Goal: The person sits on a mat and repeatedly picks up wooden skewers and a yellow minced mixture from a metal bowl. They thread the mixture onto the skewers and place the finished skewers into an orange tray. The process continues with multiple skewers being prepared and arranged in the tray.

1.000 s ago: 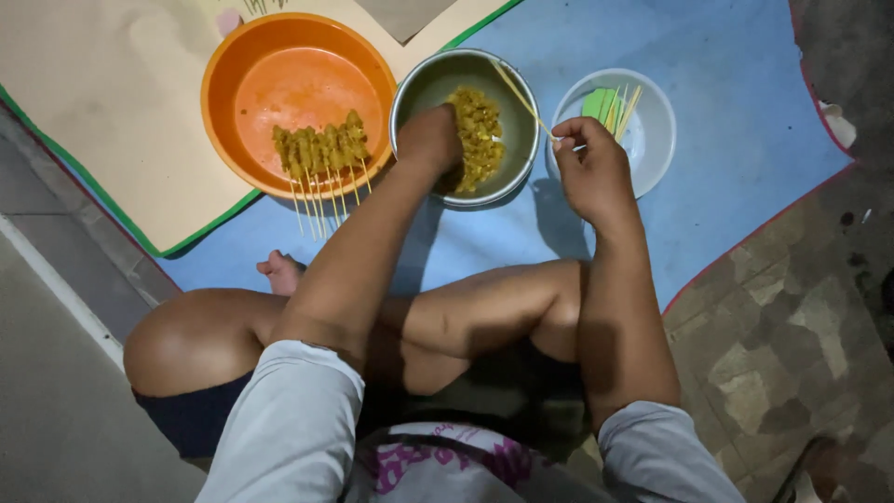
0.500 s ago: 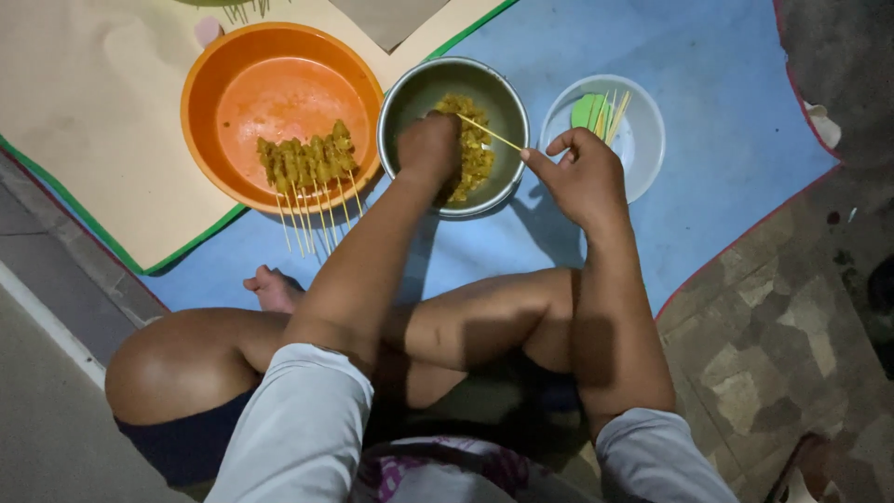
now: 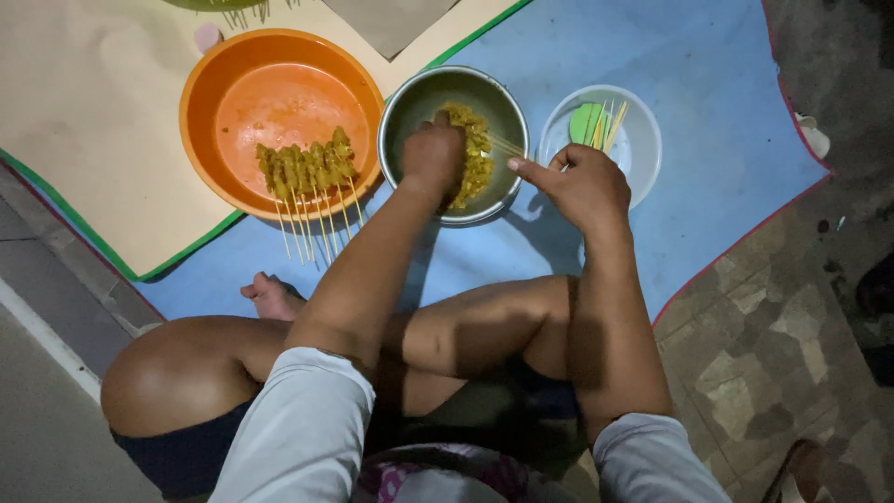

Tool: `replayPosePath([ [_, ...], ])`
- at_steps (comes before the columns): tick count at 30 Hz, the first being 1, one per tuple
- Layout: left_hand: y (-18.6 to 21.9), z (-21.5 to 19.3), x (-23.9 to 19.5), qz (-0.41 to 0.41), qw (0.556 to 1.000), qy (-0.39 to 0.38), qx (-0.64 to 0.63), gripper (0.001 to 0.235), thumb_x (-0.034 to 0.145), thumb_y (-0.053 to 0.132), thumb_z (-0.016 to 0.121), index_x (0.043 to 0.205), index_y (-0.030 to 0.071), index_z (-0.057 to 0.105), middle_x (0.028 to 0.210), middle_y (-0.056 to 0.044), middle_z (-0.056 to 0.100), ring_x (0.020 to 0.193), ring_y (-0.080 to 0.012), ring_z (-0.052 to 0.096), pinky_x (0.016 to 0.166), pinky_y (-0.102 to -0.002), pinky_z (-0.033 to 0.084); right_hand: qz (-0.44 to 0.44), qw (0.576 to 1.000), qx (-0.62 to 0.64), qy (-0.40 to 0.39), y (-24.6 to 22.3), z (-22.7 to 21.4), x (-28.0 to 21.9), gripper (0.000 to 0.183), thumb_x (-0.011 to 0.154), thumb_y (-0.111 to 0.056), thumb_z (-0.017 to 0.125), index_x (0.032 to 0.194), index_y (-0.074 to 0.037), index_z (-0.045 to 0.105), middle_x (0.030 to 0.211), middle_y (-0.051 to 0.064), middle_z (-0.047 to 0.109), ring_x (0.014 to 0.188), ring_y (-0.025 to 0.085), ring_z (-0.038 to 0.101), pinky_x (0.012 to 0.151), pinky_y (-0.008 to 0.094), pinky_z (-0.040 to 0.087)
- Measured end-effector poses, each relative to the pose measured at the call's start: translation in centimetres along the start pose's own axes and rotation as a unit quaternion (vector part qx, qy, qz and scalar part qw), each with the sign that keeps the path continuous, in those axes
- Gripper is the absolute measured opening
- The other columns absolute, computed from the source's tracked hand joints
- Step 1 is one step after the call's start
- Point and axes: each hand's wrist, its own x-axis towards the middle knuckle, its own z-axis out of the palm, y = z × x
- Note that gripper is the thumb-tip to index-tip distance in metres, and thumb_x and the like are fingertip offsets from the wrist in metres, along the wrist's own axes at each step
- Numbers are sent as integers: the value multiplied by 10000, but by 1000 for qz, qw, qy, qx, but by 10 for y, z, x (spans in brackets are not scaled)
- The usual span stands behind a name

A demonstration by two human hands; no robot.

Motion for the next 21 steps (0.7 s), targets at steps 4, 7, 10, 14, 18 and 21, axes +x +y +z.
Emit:
replayPosePath([
  [4,-4,14,5,5,1000,-12,2,215,895,162,770,1059,23,762,1238,-224,609,974,-373,689,762,-512,626,16,999,-26,-11,0,-2,0,610,766,-642,892,811,-78,665,628,98,584,647,248,611,583,360,438],
  [7,-9,13,-3,10,998,60,7,146,899,155,748,952,20,765,944,-159,650,824,-313,701,698,-442,612,27,998,-50,-25,1,-1,2,646,732,-674,889,836,-71,679,684,127,621,740,307,658,642,381,465],
  [10,-23,12,1,-31,985,15,-167,162,918,148,742,989,3,755,905,-161,675,842,-366,715,737,-496,604,33,997,-64,-21,8,1,7,586,753,-650,874,819,-106,668,683,100,620,767,295,667,656,374,472],
  [14,-45,17,18,-78,953,24,-291,162,934,238,653,906,114,754,823,-108,725,837,-348,742,720,-457,590,11,999,-45,-8,26,6,19,593,799,-634,866,795,-78,660,678,141,609,751,326,658,645,412,471],
  [18,-39,-25,-8,-128,938,25,-320,144,860,238,732,932,127,789,895,-100,774,974,-322,746,822,-434,578,-18,998,-60,-17,48,16,37,507,837,-558,805,818,-64,692,733,173,674,872,395,713,747,412,534],
  [21,-39,-38,-20,-125,929,32,-347,127,808,228,700,875,178,795,851,-66,765,951,-286,742,849,-411,568,-42,995,-86,-28,43,21,37,442,839,-515,780,908,-80,744,834,204,708,975,434,704,788,471,547],
])
